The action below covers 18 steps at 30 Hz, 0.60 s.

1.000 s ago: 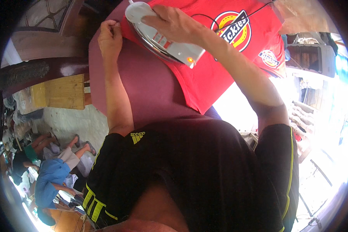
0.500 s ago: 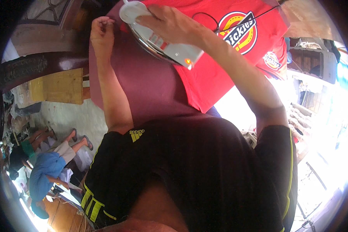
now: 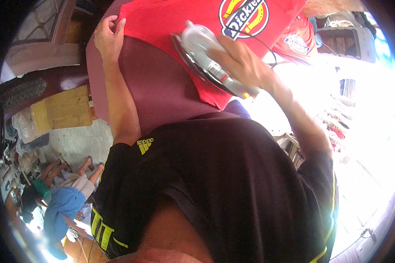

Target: The person irons a red t-shirt on a pink ironing board. They smooth the fabric with their hands and move the iron across the shirt's body and sleeves, flipping the garment to treat different sections.

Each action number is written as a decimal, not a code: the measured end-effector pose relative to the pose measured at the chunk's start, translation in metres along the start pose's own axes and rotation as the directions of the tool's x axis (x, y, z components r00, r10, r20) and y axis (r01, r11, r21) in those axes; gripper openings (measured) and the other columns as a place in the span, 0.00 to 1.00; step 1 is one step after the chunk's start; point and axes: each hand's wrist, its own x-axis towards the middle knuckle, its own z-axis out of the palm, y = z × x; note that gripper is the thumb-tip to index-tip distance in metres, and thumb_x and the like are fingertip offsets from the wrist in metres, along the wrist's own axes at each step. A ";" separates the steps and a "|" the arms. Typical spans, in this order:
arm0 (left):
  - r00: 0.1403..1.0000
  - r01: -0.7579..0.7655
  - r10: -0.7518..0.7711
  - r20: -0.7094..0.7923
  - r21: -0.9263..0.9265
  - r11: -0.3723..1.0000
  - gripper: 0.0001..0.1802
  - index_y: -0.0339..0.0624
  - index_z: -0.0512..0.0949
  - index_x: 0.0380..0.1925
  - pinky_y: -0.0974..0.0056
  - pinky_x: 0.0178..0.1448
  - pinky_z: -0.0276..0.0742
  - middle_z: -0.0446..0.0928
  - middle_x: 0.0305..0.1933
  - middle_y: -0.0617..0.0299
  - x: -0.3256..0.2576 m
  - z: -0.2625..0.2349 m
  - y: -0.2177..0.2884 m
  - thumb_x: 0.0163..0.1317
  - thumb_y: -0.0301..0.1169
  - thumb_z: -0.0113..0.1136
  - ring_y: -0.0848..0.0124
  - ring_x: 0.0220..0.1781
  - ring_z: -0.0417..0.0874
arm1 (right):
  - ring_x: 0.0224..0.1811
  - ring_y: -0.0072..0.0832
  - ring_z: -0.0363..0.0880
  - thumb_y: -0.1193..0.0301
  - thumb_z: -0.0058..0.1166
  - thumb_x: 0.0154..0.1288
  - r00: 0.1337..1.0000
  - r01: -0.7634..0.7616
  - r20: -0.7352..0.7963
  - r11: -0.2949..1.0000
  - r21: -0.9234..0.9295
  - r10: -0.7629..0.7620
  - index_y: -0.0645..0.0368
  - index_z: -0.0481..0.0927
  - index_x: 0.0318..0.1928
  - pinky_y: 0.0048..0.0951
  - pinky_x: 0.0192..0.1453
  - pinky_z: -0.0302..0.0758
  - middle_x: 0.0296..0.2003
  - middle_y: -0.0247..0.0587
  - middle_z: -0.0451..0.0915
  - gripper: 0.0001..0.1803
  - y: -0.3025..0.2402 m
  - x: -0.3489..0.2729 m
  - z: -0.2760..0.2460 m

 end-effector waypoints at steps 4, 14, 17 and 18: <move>1.000 0.016 -0.015 0.005 -0.027 1.000 0.16 0.48 0.82 0.39 0.54 0.45 0.75 0.79 0.31 0.63 -0.001 -0.002 0.003 0.54 0.42 0.72 0.60 0.38 0.79 | 0.40 0.50 0.79 0.75 0.60 0.55 0.985 -0.075 0.146 0.992 -0.106 0.090 0.66 0.76 0.53 0.40 0.41 0.77 0.54 0.66 0.71 0.23 -0.033 -0.083 -0.032; 0.990 -0.086 0.101 -0.094 0.154 0.984 0.12 0.47 0.82 0.39 0.51 0.50 0.75 0.81 0.40 0.60 -0.007 -0.006 0.082 0.59 0.40 0.68 0.57 0.46 0.81 | 0.10 0.15 0.57 0.56 0.47 0.76 0.117 -0.819 0.359 -0.115 0.562 0.926 0.53 0.70 0.36 0.21 0.12 0.55 0.16 0.28 0.65 0.16 -0.040 -0.207 -0.117; 0.979 -0.202 0.199 -0.040 -0.099 0.974 0.14 0.48 0.80 0.44 0.49 0.55 0.73 0.80 0.47 0.58 -0.028 0.011 0.190 0.60 0.40 0.66 0.56 0.52 0.79 | 0.11 0.15 0.57 0.55 0.47 0.77 -0.007 -0.797 0.261 -0.163 0.581 0.965 0.52 0.71 0.35 0.21 0.12 0.54 0.16 0.27 0.64 0.16 -0.028 -0.227 -0.136; 0.973 -0.223 0.230 0.036 -0.137 0.965 0.18 0.46 0.78 0.49 0.48 0.58 0.72 0.77 0.52 0.54 -0.037 0.026 0.219 0.63 0.43 0.64 0.54 0.56 0.78 | 0.10 0.14 0.56 0.56 0.48 0.76 0.010 -0.783 0.204 -0.120 0.611 0.979 0.51 0.71 0.34 0.21 0.12 0.53 0.15 0.26 0.63 0.15 -0.016 -0.252 -0.131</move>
